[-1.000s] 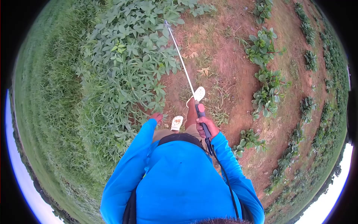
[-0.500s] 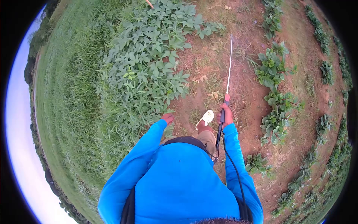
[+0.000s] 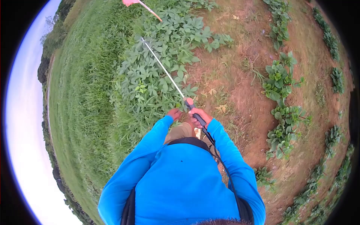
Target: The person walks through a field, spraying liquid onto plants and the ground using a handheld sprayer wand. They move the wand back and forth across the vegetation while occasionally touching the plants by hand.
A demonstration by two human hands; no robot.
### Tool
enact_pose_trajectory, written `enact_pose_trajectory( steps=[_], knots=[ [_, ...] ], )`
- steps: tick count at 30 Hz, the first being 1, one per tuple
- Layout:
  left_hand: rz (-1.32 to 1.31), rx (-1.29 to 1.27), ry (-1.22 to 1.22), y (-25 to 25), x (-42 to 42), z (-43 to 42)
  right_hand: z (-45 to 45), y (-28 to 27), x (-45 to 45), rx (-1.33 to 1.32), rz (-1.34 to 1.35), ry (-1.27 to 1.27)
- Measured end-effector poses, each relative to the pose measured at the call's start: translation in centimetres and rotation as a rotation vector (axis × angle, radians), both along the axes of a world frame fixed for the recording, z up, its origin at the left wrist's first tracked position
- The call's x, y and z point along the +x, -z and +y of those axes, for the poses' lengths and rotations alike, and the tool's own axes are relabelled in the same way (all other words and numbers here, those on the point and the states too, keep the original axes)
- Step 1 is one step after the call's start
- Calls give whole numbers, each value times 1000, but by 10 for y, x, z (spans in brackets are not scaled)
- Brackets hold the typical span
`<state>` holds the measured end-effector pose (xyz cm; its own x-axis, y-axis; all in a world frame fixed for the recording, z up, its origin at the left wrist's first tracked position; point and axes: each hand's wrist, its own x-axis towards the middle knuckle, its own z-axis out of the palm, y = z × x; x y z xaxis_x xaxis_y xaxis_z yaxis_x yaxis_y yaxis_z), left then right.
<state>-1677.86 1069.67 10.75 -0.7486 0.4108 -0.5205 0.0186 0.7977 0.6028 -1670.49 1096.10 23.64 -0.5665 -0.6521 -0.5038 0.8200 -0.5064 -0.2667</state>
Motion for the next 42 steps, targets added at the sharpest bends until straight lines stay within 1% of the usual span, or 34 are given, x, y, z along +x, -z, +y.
enact_pose_trajectory(
  steps=[1, 3, 4, 6, 7, 9, 11, 13, 15, 16, 17, 19, 21, 22, 24, 25, 27, 28, 30, 31, 32, 34, 35, 37, 38, 39, 41, 42],
  knots=[
    [1, 5, -3, 3, 0, -4, 0, -2, -4, -9, 36, -16],
    [-209, -30, -160, 4, 1, -11, 2, -5, -11, 15, 47, -18],
    [-212, -22, -163, -3, 1, -11, 5, -10, -14, 53, 50, 1],
    [-391, -57, -288, -7, -1, -10, 15, -10, -19, 104, 45, 23],
    [-402, -50, -285, -1, 0, -12, 20, -7, -20, 142, 6, 43],
    [-459, -40, -397, 11, -2, -15, 32, -5, -21, 187, -43, 68],
    [-504, -13, -391, 25, -9, -13, 49, -7, -21, 341, -106, 186],
    [-556, 20, -385, 39, -21, 1, 69, -3, -22, 390, -149, 207],
    [-626, -20, -412, 56, -37, 18, 90, -5, -23, 423, -242, 332],
    [-639, -7, -401, 66, -47, 26, 101, 4, -24, 444, -271, 369],
    [-660, 50, -417, 76, -55, 34, 111, 8, -22, 462, -282, 376],
    [-691, 128, -421, 88, -84, 66, 138, 8, -30, 477, -376, 487],
    [-677, 197, -374, 91, -105, 85, 160, 2, -38, 546, -397, 476],
    [-686, 209, -370, 94, -120, 99, 170, 0, -48, 617, -399, 519],
    [-738, 317, -430, 101, -148, 127, 187, -5, -73, 743, -407, 589],
    [-753, 319, -423, 104, -162, 138, 192, -7, -87, 753, -420, 592],
    [-698, 219, -333, 109, -198, 165, 204, -9, -120, 855, -409, 644],
    [-689, 236, -334, 105, -213, 173, 211, -9, -137, 865, -411, 642],
    [-673, 263, -309, 105, -243, 187, 226, -8, -169, 629, -458, 624],
    [-651, 280, -286, 109, -257, 190, 233, -7, -183, 636, -458, 620],
    [-655, 281, -289, 113, -269, 193, 239, -6, -196, 505, -444, 589],
    [-612, 397, -263, 112, -288, 195, 245, -4, -218, 284, -438, 540],
    [-613, 396, -268, 111, -295, 195, 246, -4, -229, 283, -440, 535],
    [-587, 232, -264, 84, -316, 201, 247, -6, -254, 15, -334, 440],
    [-583, 233, -270, 81, -321, 200, 246, -2, -264, -68, -323, 411],
    [-607, 224, -315, 87, -322, 196, 245, -2, -276, -69, -320, 405],
    [-626, 215, -365, 100, -323, 187, 242, -3, -302, -264, -237, 322],
    [-640, 163, -372, 107, -323, 181, 240, -2, -313, -313, -231, 316]
  ],
)
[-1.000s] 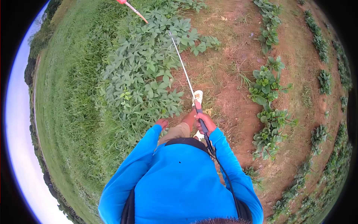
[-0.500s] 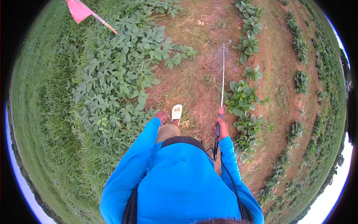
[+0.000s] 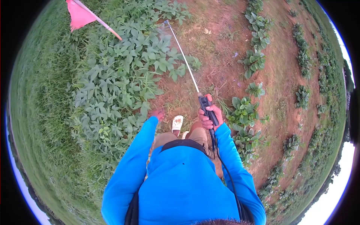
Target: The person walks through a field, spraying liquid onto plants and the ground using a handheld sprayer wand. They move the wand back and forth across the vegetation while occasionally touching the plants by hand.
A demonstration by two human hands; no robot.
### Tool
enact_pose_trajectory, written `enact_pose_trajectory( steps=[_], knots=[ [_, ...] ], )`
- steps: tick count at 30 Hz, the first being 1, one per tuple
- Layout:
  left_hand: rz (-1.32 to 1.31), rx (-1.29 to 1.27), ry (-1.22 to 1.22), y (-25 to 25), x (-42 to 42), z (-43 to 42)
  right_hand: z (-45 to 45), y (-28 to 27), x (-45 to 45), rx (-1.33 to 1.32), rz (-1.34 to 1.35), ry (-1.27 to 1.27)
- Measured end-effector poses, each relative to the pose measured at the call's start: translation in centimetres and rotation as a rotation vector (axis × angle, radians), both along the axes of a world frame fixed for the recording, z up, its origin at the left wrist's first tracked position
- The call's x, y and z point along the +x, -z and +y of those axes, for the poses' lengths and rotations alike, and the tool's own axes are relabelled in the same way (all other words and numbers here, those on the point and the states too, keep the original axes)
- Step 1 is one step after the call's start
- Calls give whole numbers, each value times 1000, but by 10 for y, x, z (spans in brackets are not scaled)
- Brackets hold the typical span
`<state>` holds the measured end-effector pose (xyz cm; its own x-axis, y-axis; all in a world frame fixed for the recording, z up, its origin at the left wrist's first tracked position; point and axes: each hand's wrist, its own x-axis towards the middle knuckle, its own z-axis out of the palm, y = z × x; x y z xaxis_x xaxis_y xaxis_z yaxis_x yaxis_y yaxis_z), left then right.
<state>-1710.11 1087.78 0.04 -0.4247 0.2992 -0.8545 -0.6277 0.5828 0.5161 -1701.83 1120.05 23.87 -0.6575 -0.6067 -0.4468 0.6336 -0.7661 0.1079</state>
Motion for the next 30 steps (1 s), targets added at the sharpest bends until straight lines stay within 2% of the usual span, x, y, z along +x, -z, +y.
enact_pose_trajectory(
  steps=[5, 7, 9, 12, 14, 17, 19, 21, 23, 25, 27, 30],
  knots=[
    [22, -31, -17, 6, 14, -21, -3, -12, -51, -61, 100, -25],
    [-85, -36, -162, 6, 15, -19, 3, -10, -67, -50, 122, -24],
    [-76, 8, -174, 2, 10, -16, 20, -9, -85, -5, 142, -50],
    [-84, 21, -187, 6, -8, -4, 40, -1, -99, 279, 26, -111],
    [-106, -15, -194, 15, -16, 5, 56, 7, -105, 339, -41, -111],
    [-146, 79, -274, 13, -47, 26, 85, 11, -119, 428, -142, -118],
    [-73, 82, -277, 5, -70, 47, 104, 10, -126, 592, -299, -48],
    [-62, 12, -219, -4, -96, 70, 125, 18, -124, 584, -338, 6],
    [-47, -53, -154, -14, -126, 98, 146, 21, -124, 684, -380, 93],
    [-22, 37, -201, -24, -156, 125, 168, 27, -131, 726, -406, 144],
    [10, 57, -121, -31, -186, 147, 185, 28, -136, 985, -448, 247],
    [58, 90, -19, -43, -229, 189, 222, 46, -152, 1030, -431, 260]
  ],
)
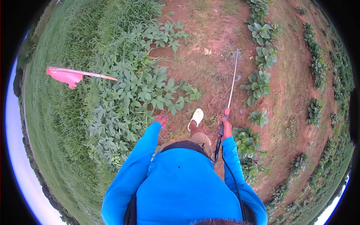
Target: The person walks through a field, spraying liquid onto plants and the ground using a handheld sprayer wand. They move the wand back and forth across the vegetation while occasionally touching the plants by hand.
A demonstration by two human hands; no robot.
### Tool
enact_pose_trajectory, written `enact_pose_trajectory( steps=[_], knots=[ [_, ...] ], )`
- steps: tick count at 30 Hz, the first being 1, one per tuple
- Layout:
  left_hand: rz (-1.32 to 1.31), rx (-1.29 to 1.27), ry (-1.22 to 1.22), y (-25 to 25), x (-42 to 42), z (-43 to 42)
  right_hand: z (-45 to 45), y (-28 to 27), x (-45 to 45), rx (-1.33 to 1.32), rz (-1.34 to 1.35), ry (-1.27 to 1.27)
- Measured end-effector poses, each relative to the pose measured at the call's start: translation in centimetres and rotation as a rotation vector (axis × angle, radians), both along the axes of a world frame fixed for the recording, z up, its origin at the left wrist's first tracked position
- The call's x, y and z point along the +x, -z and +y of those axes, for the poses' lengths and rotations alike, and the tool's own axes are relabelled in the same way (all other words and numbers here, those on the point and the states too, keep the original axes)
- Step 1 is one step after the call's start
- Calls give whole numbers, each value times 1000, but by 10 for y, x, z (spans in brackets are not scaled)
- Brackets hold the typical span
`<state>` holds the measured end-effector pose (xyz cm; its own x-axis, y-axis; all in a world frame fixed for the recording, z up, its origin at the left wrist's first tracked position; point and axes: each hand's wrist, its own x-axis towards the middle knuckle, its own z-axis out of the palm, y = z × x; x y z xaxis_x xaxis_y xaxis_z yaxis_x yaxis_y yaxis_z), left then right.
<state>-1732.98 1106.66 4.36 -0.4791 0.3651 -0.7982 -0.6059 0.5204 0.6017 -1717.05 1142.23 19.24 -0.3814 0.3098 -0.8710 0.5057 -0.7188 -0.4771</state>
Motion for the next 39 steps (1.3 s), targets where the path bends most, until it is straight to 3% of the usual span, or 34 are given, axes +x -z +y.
enact_pose_trajectory(
  steps=[3, 7, 9, 11, 14, 17, 23, 32, 34, 39],
  knots=[
    [8, 3, -3, -24, -31, 43, 22, 1, -30, 38, 8, -22],
    [60, -37, 38, -34, -53, 70, 36, -6, -75, -171, 111, -95],
    [62, -43, 23, -40, -58, 72, 38, -8, -98, -448, 122, -254],
    [59, -41, 13, -50, -61, 70, 26, -35, -123, -480, 141, -340],
    [102, -86, 16, -58, -61, 56, 10, -44, -151, -743, 209, -567],
    [-5, -122, -132, -52, -57, 32, -11, -53, -178, -860, 291, -728],
    [31, -335, -51, -37, -53, -1, -39, -80, -238, -857, 358, -931],
    [-92, -119, -188, 8, -100, 54, 24, -85, -295, -590, 255, -811],
    [-18, -127, -261, 9, -126, 89, 51, -76, -296, -560, 201, -742],
    [-86, -189, -107, 35, -203, 161, 122, -79, -293, -478, -9, -487]
  ],
)
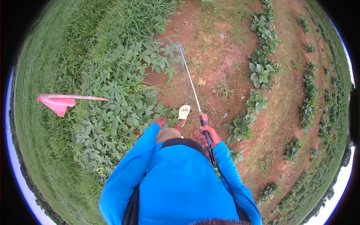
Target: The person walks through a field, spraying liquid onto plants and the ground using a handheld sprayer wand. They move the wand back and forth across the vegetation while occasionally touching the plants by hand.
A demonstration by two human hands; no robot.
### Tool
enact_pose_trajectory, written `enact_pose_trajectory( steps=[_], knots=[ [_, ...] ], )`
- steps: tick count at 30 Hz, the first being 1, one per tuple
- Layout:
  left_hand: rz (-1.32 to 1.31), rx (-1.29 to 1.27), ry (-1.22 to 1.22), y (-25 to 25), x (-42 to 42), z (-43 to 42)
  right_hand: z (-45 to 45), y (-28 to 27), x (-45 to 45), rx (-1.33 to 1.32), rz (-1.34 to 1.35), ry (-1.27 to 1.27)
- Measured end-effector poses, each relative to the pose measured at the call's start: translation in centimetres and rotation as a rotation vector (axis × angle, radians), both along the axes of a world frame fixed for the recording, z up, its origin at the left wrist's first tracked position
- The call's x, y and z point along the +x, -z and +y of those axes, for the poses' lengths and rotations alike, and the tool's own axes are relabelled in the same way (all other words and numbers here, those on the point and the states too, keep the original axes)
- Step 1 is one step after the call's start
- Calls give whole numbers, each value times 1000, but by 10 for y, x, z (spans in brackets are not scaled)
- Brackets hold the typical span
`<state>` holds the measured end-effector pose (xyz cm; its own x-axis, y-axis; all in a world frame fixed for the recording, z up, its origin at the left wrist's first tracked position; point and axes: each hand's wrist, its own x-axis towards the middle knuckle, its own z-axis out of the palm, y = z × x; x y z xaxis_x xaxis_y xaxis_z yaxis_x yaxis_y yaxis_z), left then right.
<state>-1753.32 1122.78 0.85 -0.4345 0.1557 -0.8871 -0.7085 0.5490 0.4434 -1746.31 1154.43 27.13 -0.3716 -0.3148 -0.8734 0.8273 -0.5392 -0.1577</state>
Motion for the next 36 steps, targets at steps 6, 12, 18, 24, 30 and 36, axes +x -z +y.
enact_pose_trajectory(
  steps=[6, 12, 18, 24, 30, 36],
  knots=[
    [-22, 184, 24, 1, -84, 84, 60, -15, 6, 73, -109, 157],
    [-8, 161, 184, 13, -140, 118, 83, -19, -3, 442, -158, 288],
    [51, 78, 209, -8, -153, 112, 114, 0, -59, 131, -104, 355],
    [76, 108, 145, 24, -132, 79, 120, 7, -143, -196, 27, 188],
    [-9, 22, 88, -5, -142, 82, 95, 6, -247, -328, 243, -185],
    [124, 10, 160, -28, -196, 119, 88, -8, -346, -528, 355, -308]
  ],
)
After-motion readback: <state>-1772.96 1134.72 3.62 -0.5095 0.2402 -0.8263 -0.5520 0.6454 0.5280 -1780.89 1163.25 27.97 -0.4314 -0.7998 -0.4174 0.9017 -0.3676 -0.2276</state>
